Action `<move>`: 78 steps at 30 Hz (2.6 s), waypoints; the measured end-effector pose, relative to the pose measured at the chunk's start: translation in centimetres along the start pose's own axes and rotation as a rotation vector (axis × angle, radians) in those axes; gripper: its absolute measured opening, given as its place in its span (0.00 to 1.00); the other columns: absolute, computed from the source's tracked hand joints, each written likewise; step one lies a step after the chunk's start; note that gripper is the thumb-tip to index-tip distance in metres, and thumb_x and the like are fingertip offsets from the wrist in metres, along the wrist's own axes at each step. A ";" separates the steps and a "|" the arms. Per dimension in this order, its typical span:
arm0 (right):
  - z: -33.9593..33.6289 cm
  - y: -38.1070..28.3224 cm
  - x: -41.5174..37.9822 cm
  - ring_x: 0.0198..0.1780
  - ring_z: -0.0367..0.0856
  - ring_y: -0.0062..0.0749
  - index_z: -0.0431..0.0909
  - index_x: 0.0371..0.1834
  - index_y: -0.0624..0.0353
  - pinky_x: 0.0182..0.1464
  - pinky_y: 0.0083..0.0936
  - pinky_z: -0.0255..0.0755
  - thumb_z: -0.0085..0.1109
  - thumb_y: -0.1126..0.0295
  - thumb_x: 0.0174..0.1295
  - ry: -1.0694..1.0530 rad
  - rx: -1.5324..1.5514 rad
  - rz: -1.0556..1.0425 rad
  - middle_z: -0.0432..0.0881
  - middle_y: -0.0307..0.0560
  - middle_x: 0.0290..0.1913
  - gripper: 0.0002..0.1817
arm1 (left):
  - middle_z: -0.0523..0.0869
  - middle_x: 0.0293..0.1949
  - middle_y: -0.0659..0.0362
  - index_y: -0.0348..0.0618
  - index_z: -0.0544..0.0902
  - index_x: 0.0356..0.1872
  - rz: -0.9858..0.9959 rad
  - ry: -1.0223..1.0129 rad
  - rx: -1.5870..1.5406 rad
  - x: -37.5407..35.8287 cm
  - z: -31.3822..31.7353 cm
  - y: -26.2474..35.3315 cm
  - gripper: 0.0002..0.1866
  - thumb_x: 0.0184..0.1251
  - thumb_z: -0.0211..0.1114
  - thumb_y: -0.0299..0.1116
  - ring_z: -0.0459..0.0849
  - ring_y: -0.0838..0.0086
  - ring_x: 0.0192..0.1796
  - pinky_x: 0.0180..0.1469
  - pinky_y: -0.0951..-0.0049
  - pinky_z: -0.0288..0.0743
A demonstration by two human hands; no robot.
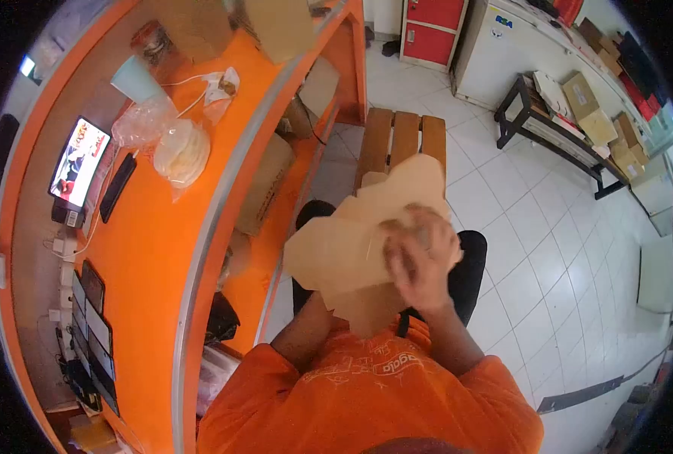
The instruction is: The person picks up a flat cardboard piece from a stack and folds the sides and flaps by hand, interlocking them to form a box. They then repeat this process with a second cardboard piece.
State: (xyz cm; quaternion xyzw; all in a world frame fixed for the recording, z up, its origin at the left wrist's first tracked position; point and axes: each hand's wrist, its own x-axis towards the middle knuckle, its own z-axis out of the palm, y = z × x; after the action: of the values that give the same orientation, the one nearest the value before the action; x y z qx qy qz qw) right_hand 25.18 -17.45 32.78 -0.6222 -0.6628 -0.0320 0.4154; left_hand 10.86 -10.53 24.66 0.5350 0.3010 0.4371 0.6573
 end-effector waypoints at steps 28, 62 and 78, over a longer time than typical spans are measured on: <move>-0.2 -1.2 1.2 0.38 0.77 0.31 0.81 0.44 0.71 0.41 0.24 0.69 0.63 0.75 0.60 0.066 0.534 0.109 0.82 0.47 0.36 0.12 | 0.86 0.38 0.57 0.38 0.86 0.34 0.481 0.018 0.382 -0.7 -2.9 5.1 0.05 0.66 0.66 0.28 0.81 0.67 0.48 0.52 0.68 0.71; 2.0 1.5 -0.1 0.42 0.79 0.40 0.82 0.51 0.64 0.42 0.26 0.75 0.67 0.76 0.55 -0.053 0.417 -0.074 0.78 0.54 0.44 0.19 | 0.79 0.56 0.57 0.38 0.68 0.67 -0.032 -0.175 0.196 -5.6 -0.9 6.7 0.27 0.69 0.64 0.31 0.77 0.69 0.59 0.61 0.66 0.72; 2.1 1.7 -0.7 0.37 0.68 0.26 0.71 0.37 0.60 0.37 0.23 0.66 0.68 0.77 0.59 0.015 0.799 -0.036 0.72 0.42 0.36 0.12 | 0.84 0.54 0.56 0.37 0.78 0.59 -0.117 -0.068 0.108 -4.8 -1.3 7.4 0.19 0.72 0.64 0.35 0.78 0.72 0.58 0.63 0.67 0.71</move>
State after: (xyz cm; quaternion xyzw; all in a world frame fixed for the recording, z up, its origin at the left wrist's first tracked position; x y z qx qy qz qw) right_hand 25.45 -16.44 30.21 -0.3998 -0.6307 0.2167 0.6289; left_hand 5.82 -13.96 31.13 0.5657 0.3327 0.3625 0.6617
